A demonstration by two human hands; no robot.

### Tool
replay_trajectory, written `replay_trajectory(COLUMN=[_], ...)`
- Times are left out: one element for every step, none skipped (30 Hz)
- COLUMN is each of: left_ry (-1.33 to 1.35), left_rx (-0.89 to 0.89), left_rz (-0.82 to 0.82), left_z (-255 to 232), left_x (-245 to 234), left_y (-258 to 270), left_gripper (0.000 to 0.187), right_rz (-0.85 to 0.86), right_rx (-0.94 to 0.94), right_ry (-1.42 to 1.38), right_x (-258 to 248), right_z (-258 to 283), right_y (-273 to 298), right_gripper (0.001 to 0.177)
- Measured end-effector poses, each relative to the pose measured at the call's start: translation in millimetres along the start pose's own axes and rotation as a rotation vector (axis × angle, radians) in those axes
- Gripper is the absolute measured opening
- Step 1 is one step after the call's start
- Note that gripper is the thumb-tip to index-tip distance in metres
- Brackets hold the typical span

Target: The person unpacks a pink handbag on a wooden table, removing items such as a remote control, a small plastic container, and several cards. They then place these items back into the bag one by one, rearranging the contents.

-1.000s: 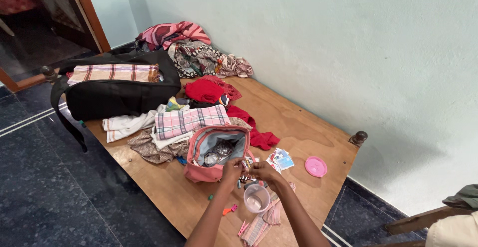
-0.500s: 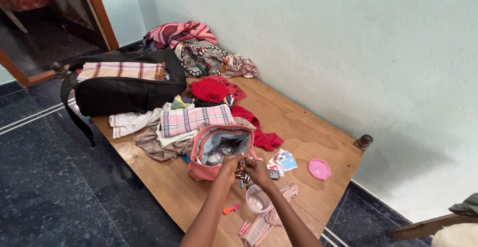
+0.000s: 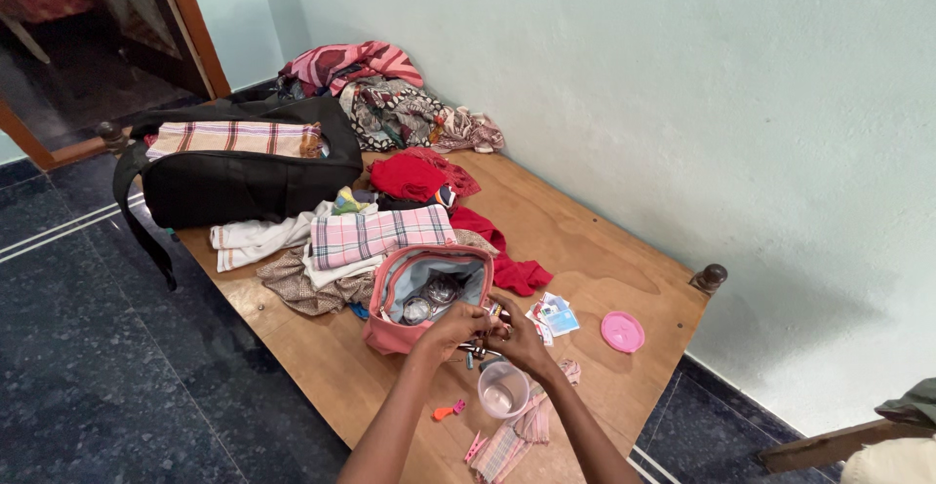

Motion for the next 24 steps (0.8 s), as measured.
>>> replay_trajectory(left_ry=[-0.015, -0.031, -0.019, -0.005, 0.009, 0.083, 0.156, 0.229, 0.221, 0.212, 0.204, 0.172, 0.139, 0.107, 0.122, 0.138, 0.153, 0.169, 0.185, 0.202, 0.25, 0.299, 0.347, 0.386], left_rx=[0.029, 0.059, 0.076, 0.093, 0.111, 0.101, 0.091, 0.081, 0.085, 0.088, 0.092, 0.101, 0.111, 0.122, 0.092, 0.062, 0.032, 0.026, 0.021, 0.013, 0.013, 0.017, 0.021, 0.001], left_rz=[0.008, 0.019, 0.036, 0.051, 0.066, 0.083, 0.1, 0.118, 0.107, 0.098, 0.088, 0.081, 0.075, 0.068, 0.076, 0.083, 0.089, 0.07, 0.051, 0.035, 0.039, 0.045, 0.052, 0.072], left_z=[-1.9, -3.1, -3.6, -4.5, -6.1, -7.4, -8.7, -10.0, -10.4, -9.0, -6.1, -2.3, 2.5, 8.3, 16.7, 24.7, 33.0, 42.5, 52.8, 66.1, 80.4, 92.6, 104.3, 114.0], left_x=[0.9, 3.2, 4.8, 5.8, 7.3, 7.1, 6.5, 5.9, 5.6, 5.6, 5.0, 4.1, 3.4, 2.3, 1.1, -1.0, -3.1, -6.0, -9.2, -10.3, -12.7, -16.0, -18.6, -20.2], left_y=[1.4, 1.4, 2.0, 3.7, 5.4, 7.4, 9.7, 10.8, 10.4, 8.5, 5.5, 1.5, -3.2, -7.1, -10.1, -13.0, -16.0, -17.8, -20.3, -22.9, -23.9, -26.0, -27.4, -29.4], left_gripper=[0.027, 0.027, 0.028, 0.029, 0.029, 0.033, 0.036, 0.04, 0.038, 0.036, 0.034, 0.032, 0.03, 0.029, 0.029, 0.03, 0.03, 0.029, 0.029, 0.028, 0.028, 0.028, 0.028, 0.028], right_rz=[-0.006, -0.018, -0.03, -0.039, -0.034, -0.029, -0.024, -0.03, -0.037, -0.044, -0.026, -0.006, 0.013, 0.012, 0.012, 0.012, 0.024, 0.036, 0.048, 0.064, 0.08, 0.094, 0.121, 0.147], right_rx=[0.036, 0.048, 0.06, 0.072, 0.059, 0.045, 0.031, 0.014, -0.004, -0.022, 0.01, 0.042, 0.074, 0.054, 0.035, 0.015, 0.017, 0.023, 0.028, 0.046, 0.064, 0.079, 0.127, 0.172], right_ry=[0.012, 0.023, 0.033, 0.044, 0.001, -0.044, -0.088, -0.08, -0.072, -0.064, -0.037, -0.012, 0.014, 0.014, 0.014, 0.014, 0.031, 0.045, 0.06, 0.028, -0.004, -0.032, -0.144, -0.255], right_x=[-0.2, -1.4, -1.9, -2.8, -3.7, -4.1, -4.4, -5.1, -5.5, -6.2, -6.1, -5.3, -4.0, -2.8, -0.6, 2.2, 4.9, 9.1, 13.6, 18.5, 24.3, 27.8, 33.8, 39.8], right_z=[-0.2, 0.3, 0.7, 0.9, 1.4, 1.5, 1.2, 1.0, 0.8, 0.7, -1.0, -2.8, -4.8, -5.4, -7.0, -9.7, -14.4, -20.2, -26.4, -33.2, -39.3, -44.1, -48.3, -50.6], right_y=[2.2, 4.0, 4.8, 5.0, 4.7, 3.1, 1.6, 0.5, 0.1, -0.2, 0.1, 1.0, 1.2, 0.9, 2.8, 4.7, 6.5, 9.6, 12.1, 16.1, 19.2, 21.1, 25.3, 27.7], right_gripper=[0.09, 0.087, 0.084, 0.081, 0.081, 0.081, 0.081, 0.081, 0.081, 0.081, 0.081, 0.082, 0.083, 0.084, 0.084, 0.085, 0.085, 0.085, 0.085, 0.084, 0.083, 0.082, 0.082, 0.083])
Point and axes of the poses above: each hand's wrist, its own y-axis away from the middle knuckle, its own x-axis out of the palm, z = x × y, the point moved 4 cm from there along -y, towards the middle knuckle, and after that the axes turned 8 degrees about -x, right-handed, at the moved point
